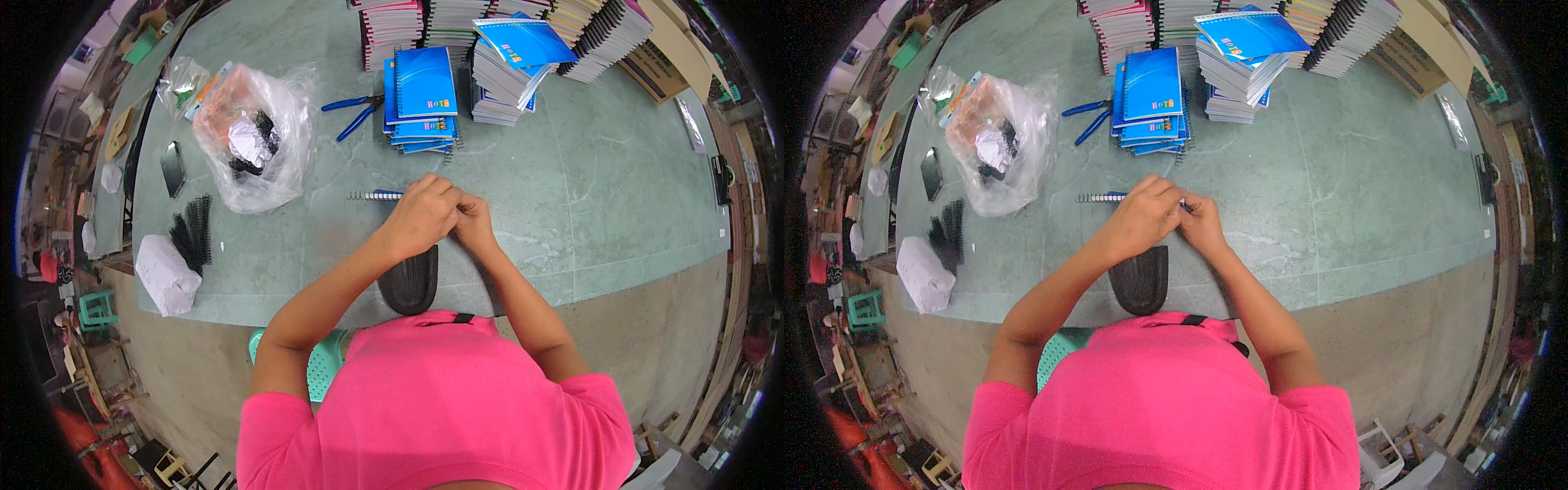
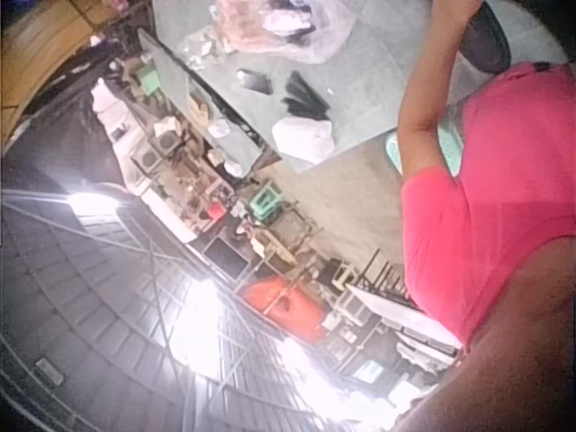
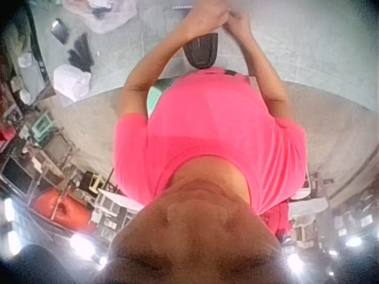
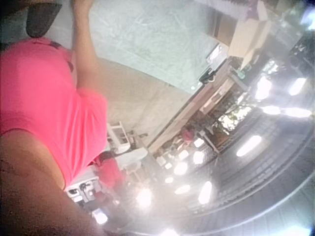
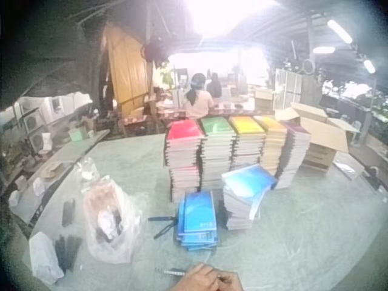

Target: The person inserts a spiral coil into the punched holes of small blue notebook covers by hand.

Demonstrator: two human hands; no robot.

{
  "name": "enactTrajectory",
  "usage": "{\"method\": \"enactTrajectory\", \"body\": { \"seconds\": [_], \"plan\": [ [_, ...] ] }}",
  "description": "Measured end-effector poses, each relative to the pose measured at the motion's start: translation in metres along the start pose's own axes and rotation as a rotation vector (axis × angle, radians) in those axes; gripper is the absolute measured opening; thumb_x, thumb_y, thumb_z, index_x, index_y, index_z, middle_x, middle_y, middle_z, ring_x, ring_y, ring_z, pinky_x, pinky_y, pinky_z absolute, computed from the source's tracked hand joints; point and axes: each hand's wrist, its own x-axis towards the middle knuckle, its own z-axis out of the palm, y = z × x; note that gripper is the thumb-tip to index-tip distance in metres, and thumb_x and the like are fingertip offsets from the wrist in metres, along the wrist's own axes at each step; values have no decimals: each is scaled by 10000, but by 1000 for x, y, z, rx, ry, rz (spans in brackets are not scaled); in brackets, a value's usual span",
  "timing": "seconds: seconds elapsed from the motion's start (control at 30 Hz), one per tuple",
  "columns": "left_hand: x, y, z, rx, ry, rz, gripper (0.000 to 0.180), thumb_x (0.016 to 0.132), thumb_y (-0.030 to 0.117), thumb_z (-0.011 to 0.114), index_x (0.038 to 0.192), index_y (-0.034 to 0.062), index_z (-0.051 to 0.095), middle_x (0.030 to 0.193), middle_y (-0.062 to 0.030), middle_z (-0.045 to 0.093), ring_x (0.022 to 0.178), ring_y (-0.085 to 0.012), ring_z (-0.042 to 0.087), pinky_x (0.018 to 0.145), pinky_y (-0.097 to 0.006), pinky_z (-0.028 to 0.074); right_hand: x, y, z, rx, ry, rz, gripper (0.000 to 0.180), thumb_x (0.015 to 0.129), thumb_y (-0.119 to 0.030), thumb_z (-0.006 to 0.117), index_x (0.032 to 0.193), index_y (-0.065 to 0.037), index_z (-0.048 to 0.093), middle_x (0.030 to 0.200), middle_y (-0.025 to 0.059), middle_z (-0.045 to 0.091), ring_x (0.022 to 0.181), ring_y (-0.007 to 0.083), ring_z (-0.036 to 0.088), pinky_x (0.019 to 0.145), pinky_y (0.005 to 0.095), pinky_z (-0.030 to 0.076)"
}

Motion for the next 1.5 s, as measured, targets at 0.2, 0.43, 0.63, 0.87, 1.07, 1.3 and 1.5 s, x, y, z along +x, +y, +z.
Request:
{"method": "enactTrajectory", "body": {
  "seconds": [0.2, 0.43, 0.63, 0.87, 1.07, 1.3, 1.5],
  "plan": [
    [3, -3, -1, -7, -85, -127, 250, 658, 32, 646, 904, 38, 603, 853, -134, 560, 858, -327, 528, 748, -385, 442, -2, -5, 5, -87, 42, -31, 150, 808, -112, 612, 866, 26, 625, 688, 42, 632, 694, 43, 515, 608, 260, 439],
    [0, 7, -34, 155, 74, -215, 347, 688, 126, 701, 1015, 63, 603, 970, -117, 590, 963, -320, 530, 804, -390, 427, 6, -23, -1, 2, -25, 17, 169, 817, -159, 640, 844, 8, 633, 710, 39, 640, 664, 87, 557, 608, 278, 441],
    [-6, 1, -83, -658, 260, -570, 407, 827, 180, 625, 1201, 54, 526, 1091, -162, 591, 950, -332, 582, 835, -380, 433, 26, -67, -10, 514, 0, 218, 209, 845, -210, 645, 954, -34, 623, 926, 60, 645, 841, 148, 599, 762, 278, 467],
    [62, -14, -99, 126, 533, -89, 447, 810, 112, 573, 1243, 42, 490, 1215, -161, 521, 1113, -299, 502, 955, -403, 383, 37, -115, -6, 294, 98, 52, 273, 852, -190, 635, 1046, -1, 606, 1005, 98, 642, 921, 166, 596, 811, 277, 461],
    [54, -64, -33, 454, 85, -133, 525, 755, 164, 591, 1254, 46, 480, 1362, -187, 370, 1288, -360, 296, 1035, -521, 256, 57, -130, -55, -269, 312, -370, 185, 834, -87, 619, 1004, -15, 632, 1013, 85, 649, 923, 183, 599, 805, 296, 456],
    [50, -20, -42, 391, 287, -52, 430, 751, 156, 646, 1164, 84, 553, 1280, -167, 432, 1235, -391, 336, 1016, -513, 274, 132, -187, -49, -1312, 626, -838, 358, 760, -232, 678, 1054, -42, 607, 980, 129, 638, 929, 294, 599, 835, 431, 438],
    [7, -1, -53, 236, 269, -142, 270, 770, 171, 640, 1019, 68, 624, 1195, -152, 498, 1181, -370, 392, 996, -480, 314, 142, -195, -61, -1407, 261, -338, 260, 735, -134, 648, 987, -79, 615, 875, 139, 646, 798, 323, 617, 685, 424, 484]
  ]
}}
